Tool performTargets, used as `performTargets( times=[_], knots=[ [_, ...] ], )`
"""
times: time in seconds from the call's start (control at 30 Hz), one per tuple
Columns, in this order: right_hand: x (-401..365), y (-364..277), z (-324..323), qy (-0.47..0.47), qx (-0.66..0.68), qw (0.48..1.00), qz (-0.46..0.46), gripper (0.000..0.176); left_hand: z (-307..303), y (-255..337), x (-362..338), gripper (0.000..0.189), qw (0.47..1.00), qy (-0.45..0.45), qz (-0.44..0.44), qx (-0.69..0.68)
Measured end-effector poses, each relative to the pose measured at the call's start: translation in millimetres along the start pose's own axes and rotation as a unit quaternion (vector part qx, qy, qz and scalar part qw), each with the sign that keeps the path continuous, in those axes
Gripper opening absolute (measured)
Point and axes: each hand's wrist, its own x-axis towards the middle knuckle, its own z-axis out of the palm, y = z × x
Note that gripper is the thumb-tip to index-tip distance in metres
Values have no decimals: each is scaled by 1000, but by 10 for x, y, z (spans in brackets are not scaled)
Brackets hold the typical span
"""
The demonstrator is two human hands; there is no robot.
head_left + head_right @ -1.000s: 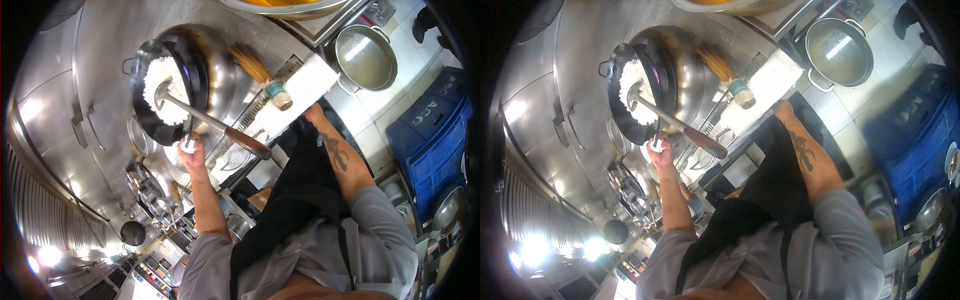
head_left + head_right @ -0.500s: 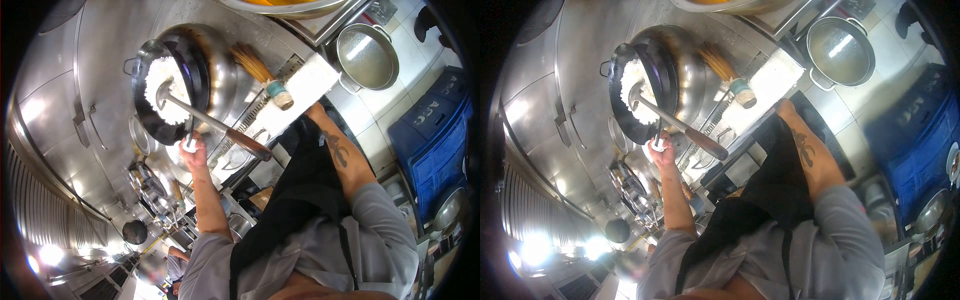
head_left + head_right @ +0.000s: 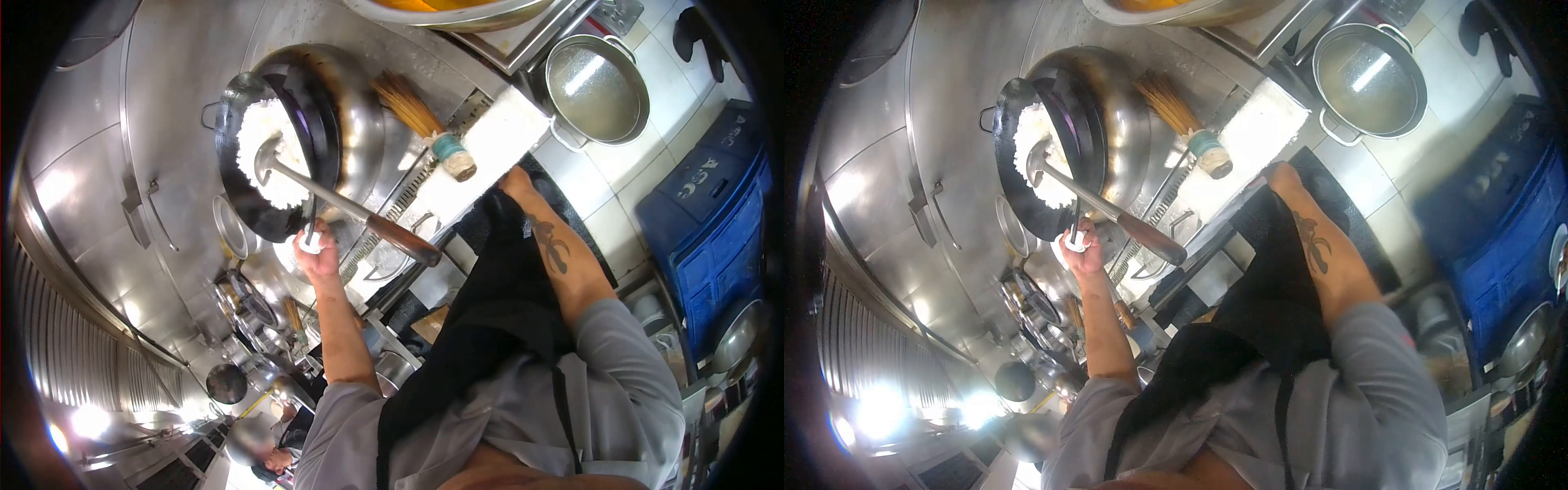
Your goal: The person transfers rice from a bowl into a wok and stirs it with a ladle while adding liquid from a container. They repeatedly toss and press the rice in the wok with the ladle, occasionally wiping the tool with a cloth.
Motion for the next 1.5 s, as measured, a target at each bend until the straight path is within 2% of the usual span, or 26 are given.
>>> performTargets(
  times=[0.07, 0.17, 0.27, 0.67, 0.87, 0.97, 1.07, 1.17, 1.3, 1.37, 1.5],
  knots=[
    [54, 53, 37, -15, 30, 999, 41, 34, -17, 2, 1, 23, 1000, -6, 4, 13],
    [53, 84, 27, -16, -8, 999, 32, 36, 7, -20, -6, 26, 1000, -4, 7, 16],
    [-155, -167, -144, 1, -18, 1000, 15, 37, -14, -5, -2, 23, 1000, -2, 6, 14],
    [-100, -163, -152, -37, -19, 999, 35, 31, -15, -10, 3, 25, 1000, -4, 10, 11],
    [-161, -197, -146, 14, -26, 999, 24, 31, -8, -12, -3, 23, 1000, 7, 9, 13],
    [-311, -385, -290, -1, -10, 999, 34, 31, -24, -10, 2, 20, 1000, 0, 2, 15],
    [-34, -84, -39, 0, -33, 999, 22, 31, -74, 9, 17, 19, 1000, -12, -1, 15],
    [-85, -149, -138, -40, 0, 999, 7, 31, -53, -23, 20, 22, 1000, -8, 11, 24],
    [-47, -142, -137, -35, -17, 999, 21, 32, -66, -38, 13, 26, 999, 8, 27, 33],
    [-43, -161, -150, -46, -22, 998, 48, 33, -121, -7, 22, 26, 999, -8, 18, 28],
    [-68, -139, -171, -59, 19, 997, 37, 33, -71, -36, 16, 26, 1000, -12, 5, 18]
  ],
)
